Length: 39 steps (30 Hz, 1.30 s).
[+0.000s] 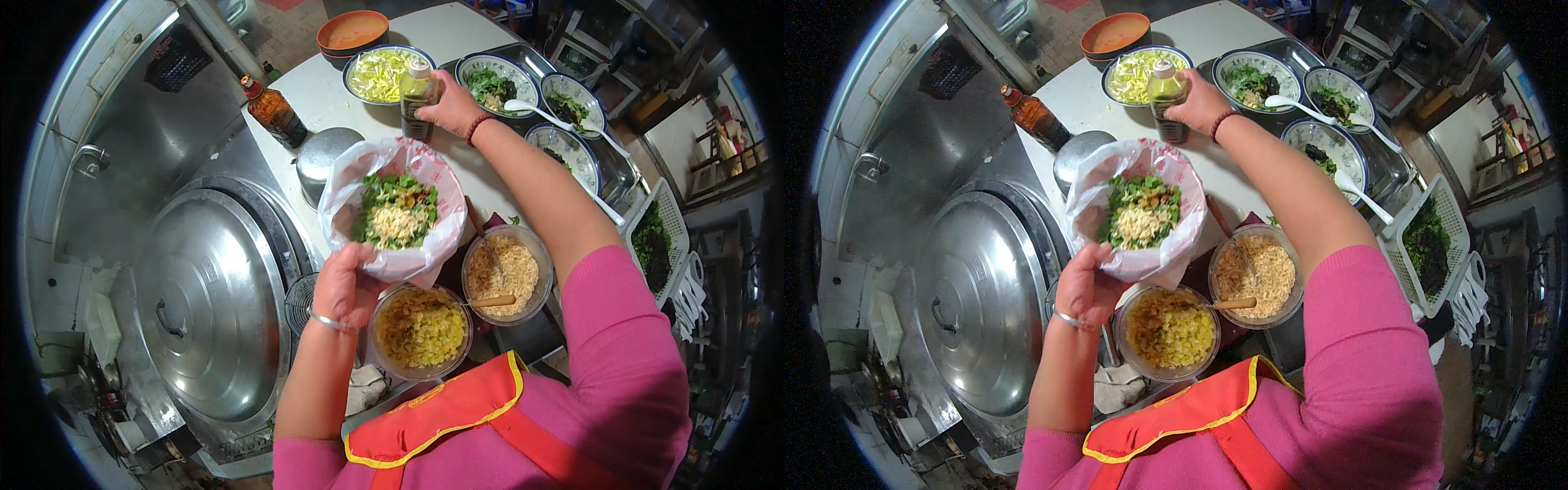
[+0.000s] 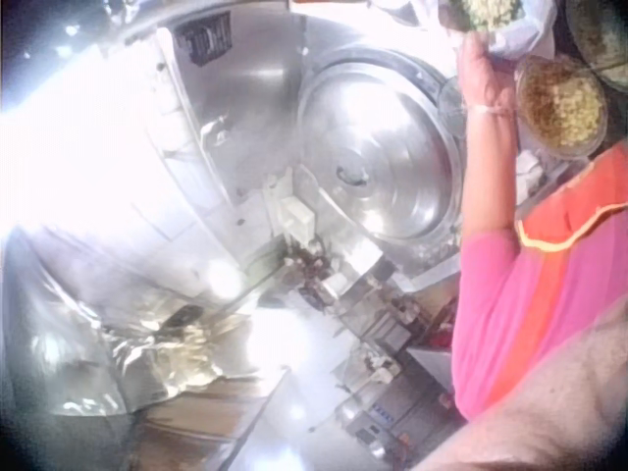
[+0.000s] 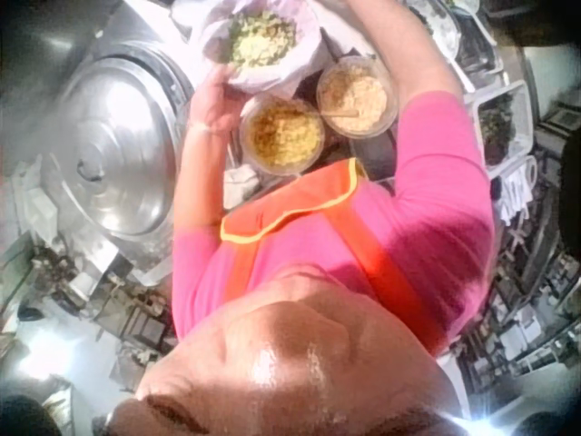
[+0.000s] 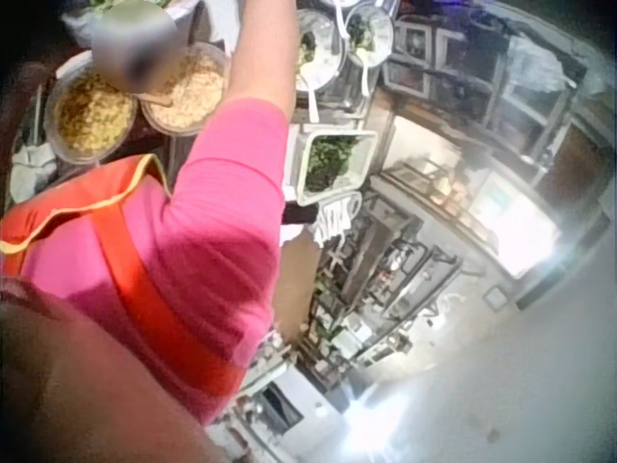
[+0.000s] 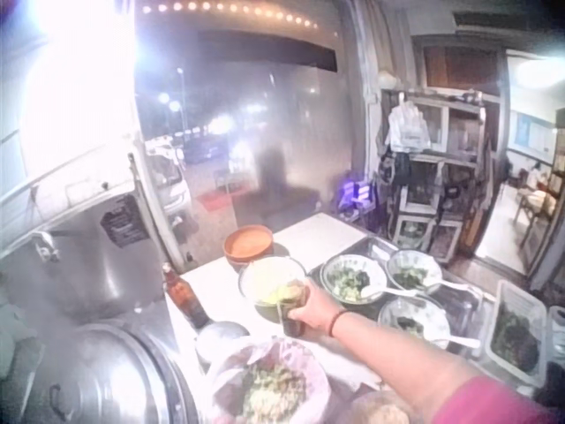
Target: The person assembles multiple noodle bowls by adding toppings, sauces, and broth from a large pot. They also prepare a takeaway bag with noodles, greens, and seasonings, then ladle hot broth into the bowls and bag. The person uses a ladle, strainer, and spoons to handle ingredients and liquids.
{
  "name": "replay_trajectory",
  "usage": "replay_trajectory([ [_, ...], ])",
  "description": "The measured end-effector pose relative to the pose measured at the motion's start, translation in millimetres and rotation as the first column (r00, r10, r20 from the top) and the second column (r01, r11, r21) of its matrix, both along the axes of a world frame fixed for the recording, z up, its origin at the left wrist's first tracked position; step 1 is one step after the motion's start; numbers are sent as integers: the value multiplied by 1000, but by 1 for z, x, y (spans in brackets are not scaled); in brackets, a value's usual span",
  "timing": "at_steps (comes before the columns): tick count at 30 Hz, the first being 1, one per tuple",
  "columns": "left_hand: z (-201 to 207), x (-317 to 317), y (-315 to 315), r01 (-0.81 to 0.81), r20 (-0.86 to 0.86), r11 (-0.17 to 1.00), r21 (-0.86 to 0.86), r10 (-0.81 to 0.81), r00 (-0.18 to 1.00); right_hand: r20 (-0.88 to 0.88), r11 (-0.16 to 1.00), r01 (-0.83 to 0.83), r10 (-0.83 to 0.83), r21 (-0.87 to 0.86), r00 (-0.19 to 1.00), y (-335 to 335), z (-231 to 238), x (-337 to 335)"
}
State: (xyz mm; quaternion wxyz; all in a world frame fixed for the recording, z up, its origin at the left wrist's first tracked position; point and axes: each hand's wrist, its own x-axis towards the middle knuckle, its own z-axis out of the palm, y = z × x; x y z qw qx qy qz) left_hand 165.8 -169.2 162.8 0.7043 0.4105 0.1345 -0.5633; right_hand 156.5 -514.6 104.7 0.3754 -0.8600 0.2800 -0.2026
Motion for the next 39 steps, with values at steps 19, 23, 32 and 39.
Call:
replay_trajectory([
  [19, -78, 3, -125, 23, 84, 970, 241, -44, 995, -174, 973, -104, 69, -205, 982, 14, 72, -144],
  [23, -54, -3, -88, 95, 250, 914, 395, -206, 946, -178, 957, -33, -20, -287, 984, 10, 117, -208],
  [32, -29, 124, 179, -710, 518, 566, 419, -791, -325, -54, 982, 31, -21, 185, 998, 141, 197, -276],
  [39, -49, 220, 349, -776, 150, -161, 609, -938, 313, -101, 784, -587, 612, 200, 784, 312, 124, -241],
])
